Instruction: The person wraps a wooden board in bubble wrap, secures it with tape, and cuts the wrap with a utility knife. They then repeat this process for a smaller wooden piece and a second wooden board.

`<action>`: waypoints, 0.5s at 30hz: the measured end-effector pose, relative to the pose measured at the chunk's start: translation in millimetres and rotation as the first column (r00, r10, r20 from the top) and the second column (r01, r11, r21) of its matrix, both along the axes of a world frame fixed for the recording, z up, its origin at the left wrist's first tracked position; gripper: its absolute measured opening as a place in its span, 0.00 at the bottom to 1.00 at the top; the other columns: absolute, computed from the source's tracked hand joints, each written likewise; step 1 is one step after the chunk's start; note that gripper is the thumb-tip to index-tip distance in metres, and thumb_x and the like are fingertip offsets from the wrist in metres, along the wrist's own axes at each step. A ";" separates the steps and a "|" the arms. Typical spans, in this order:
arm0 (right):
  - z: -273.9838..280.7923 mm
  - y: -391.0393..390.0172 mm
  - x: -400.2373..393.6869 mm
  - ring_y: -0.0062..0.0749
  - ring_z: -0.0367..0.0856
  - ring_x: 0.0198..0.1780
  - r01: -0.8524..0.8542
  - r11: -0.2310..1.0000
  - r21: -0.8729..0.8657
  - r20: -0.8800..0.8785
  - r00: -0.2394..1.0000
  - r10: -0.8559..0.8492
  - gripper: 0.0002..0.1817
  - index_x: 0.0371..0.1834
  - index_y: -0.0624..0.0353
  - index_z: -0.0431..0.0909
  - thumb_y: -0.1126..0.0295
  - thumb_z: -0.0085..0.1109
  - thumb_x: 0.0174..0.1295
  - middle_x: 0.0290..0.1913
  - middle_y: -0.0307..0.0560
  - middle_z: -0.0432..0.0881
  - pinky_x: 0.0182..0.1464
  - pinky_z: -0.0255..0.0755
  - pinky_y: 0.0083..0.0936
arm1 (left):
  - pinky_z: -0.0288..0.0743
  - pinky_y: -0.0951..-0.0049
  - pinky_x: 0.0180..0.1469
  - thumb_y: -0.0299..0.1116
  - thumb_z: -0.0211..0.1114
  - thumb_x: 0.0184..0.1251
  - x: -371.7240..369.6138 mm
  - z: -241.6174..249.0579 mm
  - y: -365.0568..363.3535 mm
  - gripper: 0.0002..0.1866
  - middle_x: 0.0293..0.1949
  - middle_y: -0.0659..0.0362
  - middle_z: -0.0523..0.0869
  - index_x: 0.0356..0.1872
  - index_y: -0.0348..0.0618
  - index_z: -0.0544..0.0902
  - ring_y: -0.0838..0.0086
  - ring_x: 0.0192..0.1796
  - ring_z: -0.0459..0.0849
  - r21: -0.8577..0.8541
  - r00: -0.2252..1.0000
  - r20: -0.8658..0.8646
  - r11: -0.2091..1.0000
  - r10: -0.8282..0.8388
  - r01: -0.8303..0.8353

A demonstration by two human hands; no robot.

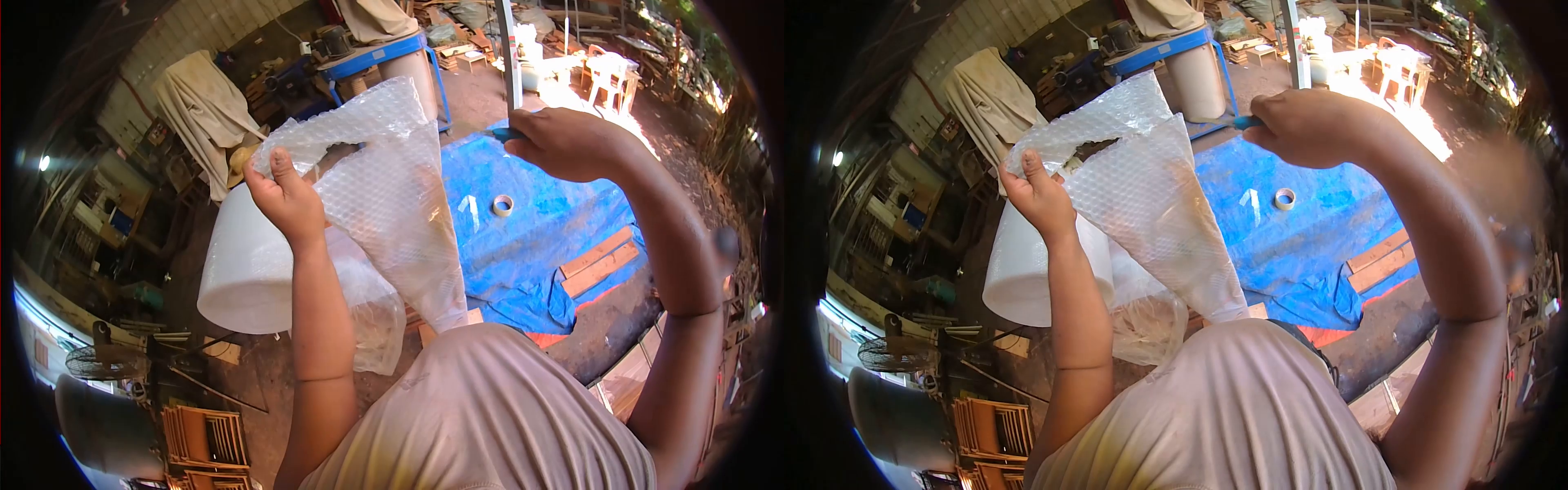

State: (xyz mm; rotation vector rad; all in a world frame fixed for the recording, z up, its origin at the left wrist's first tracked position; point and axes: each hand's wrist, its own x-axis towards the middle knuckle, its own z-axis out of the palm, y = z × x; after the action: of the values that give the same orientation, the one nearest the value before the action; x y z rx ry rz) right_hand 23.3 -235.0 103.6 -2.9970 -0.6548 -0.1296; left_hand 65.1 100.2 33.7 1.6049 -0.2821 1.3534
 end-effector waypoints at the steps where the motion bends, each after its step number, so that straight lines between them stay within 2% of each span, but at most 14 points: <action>1: 1.3 1.2 -4.0 0.58 0.82 0.43 -0.073 0.997 0.017 0.004 0.997 0.073 0.20 0.45 0.64 0.75 0.54 0.46 0.73 0.37 0.59 0.83 0.49 0.73 0.47 | 0.71 0.81 0.26 0.45 0.57 0.75 0.1 1.1 -1.0 0.17 0.38 0.61 0.80 0.49 0.40 0.71 0.81 0.32 0.78 -0.004 1.000 0.010 1.000 -0.002 0.002; 2: 3.7 4.2 -8.9 0.58 0.81 0.44 -0.146 0.989 0.034 0.008 0.989 0.146 0.20 0.46 0.63 0.74 0.54 0.46 0.72 0.37 0.59 0.83 0.49 0.73 0.47 | 0.72 0.80 0.26 0.44 0.57 0.75 0.2 1.7 -1.5 0.16 0.38 0.61 0.80 0.49 0.40 0.71 0.81 0.33 0.78 -0.007 1.000 0.018 1.000 -0.004 0.004; 4: 8.8 16.1 -11.2 0.58 0.81 0.44 -0.164 0.985 0.047 -0.041 0.985 0.166 0.20 0.47 0.63 0.74 0.54 0.47 0.72 0.37 0.60 0.83 0.49 0.72 0.48 | 0.72 0.80 0.27 0.44 0.57 0.75 1.8 0.7 -1.4 0.16 0.39 0.61 0.80 0.49 0.40 0.71 0.81 0.33 0.79 -0.010 1.000 0.024 1.000 -0.012 0.012; 6: 2.3 27.5 -2.7 0.58 0.79 0.40 -0.247 0.967 0.056 0.002 0.969 0.247 0.17 0.46 0.60 0.71 0.55 0.48 0.72 0.35 0.58 0.81 0.45 0.70 0.48 | 0.72 0.80 0.27 0.44 0.56 0.75 2.5 -0.3 -1.5 0.16 0.39 0.61 0.81 0.49 0.40 0.71 0.81 0.34 0.79 -0.011 0.999 0.026 1.000 -0.020 0.020; 10: 3.1 54.6 31.1 0.55 0.82 0.41 -0.269 0.963 0.024 0.039 0.963 0.268 0.18 0.45 0.59 0.74 0.54 0.50 0.71 0.35 0.58 0.82 0.45 0.72 0.47 | 0.72 0.81 0.27 0.44 0.56 0.75 -2.7 3.6 -6.9 0.16 0.40 0.60 0.81 0.49 0.41 0.72 0.80 0.35 0.80 -0.041 0.998 0.028 0.997 -0.060 0.062; 12: 9.3 53.2 56.1 0.52 0.82 0.42 -0.351 0.934 0.069 0.155 0.929 0.337 0.18 0.44 0.60 0.76 0.54 0.54 0.68 0.36 0.57 0.83 0.45 0.73 0.45 | 0.72 0.81 0.27 0.43 0.56 0.76 -5.5 3.9 -8.3 0.16 0.40 0.60 0.81 0.49 0.41 0.72 0.80 0.35 0.80 -0.064 0.996 0.032 0.995 -0.080 0.082; 13: 18.7 52.6 58.4 0.50 0.83 0.40 -0.340 0.932 0.125 0.117 0.938 0.326 0.18 0.44 0.60 0.77 0.54 0.57 0.66 0.37 0.56 0.83 0.43 0.73 0.43 | 0.72 0.81 0.27 0.43 0.56 0.76 -6.8 3.5 -7.8 0.15 0.40 0.60 0.81 0.49 0.41 0.72 0.80 0.36 0.80 -0.069 0.994 0.027 0.992 -0.101 0.103; 15: 22.7 48.2 68.2 0.46 0.81 0.35 -0.400 0.907 0.131 0.183 0.909 0.375 0.19 0.42 0.61 0.78 0.54 0.61 0.64 0.32 0.53 0.82 0.39 0.72 0.39 | 0.72 0.81 0.28 0.42 0.56 0.76 -6.8 3.1 -4.1 0.15 0.41 0.60 0.81 0.49 0.41 0.72 0.80 0.36 0.80 -0.074 0.992 0.031 0.990 -0.118 0.120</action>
State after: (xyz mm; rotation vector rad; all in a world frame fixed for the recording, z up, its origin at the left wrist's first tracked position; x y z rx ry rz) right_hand 91.5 -186.8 126.3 -2.6512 -1.1799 -0.3729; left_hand 58.3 96.1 36.8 1.4851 -0.3339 1.2793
